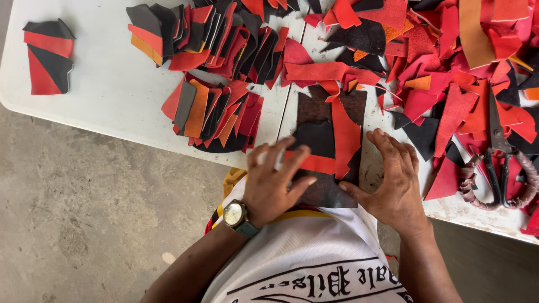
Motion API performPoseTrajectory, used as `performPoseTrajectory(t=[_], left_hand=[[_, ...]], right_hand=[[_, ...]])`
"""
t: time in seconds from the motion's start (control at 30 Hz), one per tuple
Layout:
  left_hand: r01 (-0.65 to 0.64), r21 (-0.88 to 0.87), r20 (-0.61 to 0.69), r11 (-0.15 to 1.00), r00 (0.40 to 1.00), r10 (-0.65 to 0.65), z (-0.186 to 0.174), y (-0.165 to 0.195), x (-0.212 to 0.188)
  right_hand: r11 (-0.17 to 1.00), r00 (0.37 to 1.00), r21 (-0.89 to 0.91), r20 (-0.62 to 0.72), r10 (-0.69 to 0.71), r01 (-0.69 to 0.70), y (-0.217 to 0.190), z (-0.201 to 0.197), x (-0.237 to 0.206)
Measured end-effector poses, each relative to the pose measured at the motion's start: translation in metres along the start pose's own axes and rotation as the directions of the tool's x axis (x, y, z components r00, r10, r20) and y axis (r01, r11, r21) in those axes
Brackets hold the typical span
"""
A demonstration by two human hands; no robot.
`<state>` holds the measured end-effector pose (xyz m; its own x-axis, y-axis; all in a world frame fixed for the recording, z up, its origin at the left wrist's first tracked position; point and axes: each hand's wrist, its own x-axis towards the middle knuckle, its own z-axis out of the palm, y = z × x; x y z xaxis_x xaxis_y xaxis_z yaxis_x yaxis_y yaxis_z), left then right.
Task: The person sits at a workshop table covered with piles of red, black and orange leather scraps and assembles a mosaic on a dark rectangular backing board. They pick scraps one at a time, apply glue from a small jar, press pieces onto the board in a pattern, and trim pieces with scissors to fit.
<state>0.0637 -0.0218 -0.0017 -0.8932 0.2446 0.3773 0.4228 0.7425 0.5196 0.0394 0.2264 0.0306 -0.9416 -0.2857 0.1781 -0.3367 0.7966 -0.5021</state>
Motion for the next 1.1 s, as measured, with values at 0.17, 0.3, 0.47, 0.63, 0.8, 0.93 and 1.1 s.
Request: performPoseTrajectory(t=[0.17, 0.3, 0.47, 0.63, 0.8, 0.93, 1.1], left_hand=[[-0.151, -0.004, 0.112, 0.989, 0.982, 0.15, 0.009, 0.009, 0.006], [-0.125, -0.014, 0.237, 0.992, 0.963, 0.125, 0.013, 0.005, 0.01], [-0.115, -0.009, 0.281, 0.993, 0.953, 0.113, 0.011, 0.003, 0.013], [-0.152, 0.027, 0.269, 0.988, 0.953, 0.139, 0.009, 0.005, 0.014], [-0.158, 0.018, 0.309, 0.987, 0.94, 0.145, 0.005, 0.005, 0.02], [-0.031, -0.03, 0.199, 0.999, 0.979, 0.036, 0.006, -0.008, 0.042], [-0.015, -0.021, 0.12, 1.0, 0.993, 0.018, 0.024, -0.017, 0.074]], right_hand=[[0.999, 0.999, 0.026, -0.008, -0.036, 0.036, 0.003, -0.001, 0.002], [0.997, 1.0, 0.075, -0.009, -0.029, 0.029, 0.007, 0.0, 0.001], [0.994, 1.0, 0.105, 0.014, -0.007, 0.005, 0.009, -0.003, 0.002], [0.993, 1.0, 0.115, 0.013, -0.024, 0.023, 0.006, -0.003, 0.002], [0.996, 0.998, 0.093, 0.056, -0.006, 0.0, 0.005, -0.005, 0.001], [0.921, 0.999, 0.387, 0.003, 0.04, -0.038, 0.016, -0.014, -0.003], [0.891, 0.986, 0.434, -0.033, 0.164, -0.133, 0.027, -0.01, -0.001]])
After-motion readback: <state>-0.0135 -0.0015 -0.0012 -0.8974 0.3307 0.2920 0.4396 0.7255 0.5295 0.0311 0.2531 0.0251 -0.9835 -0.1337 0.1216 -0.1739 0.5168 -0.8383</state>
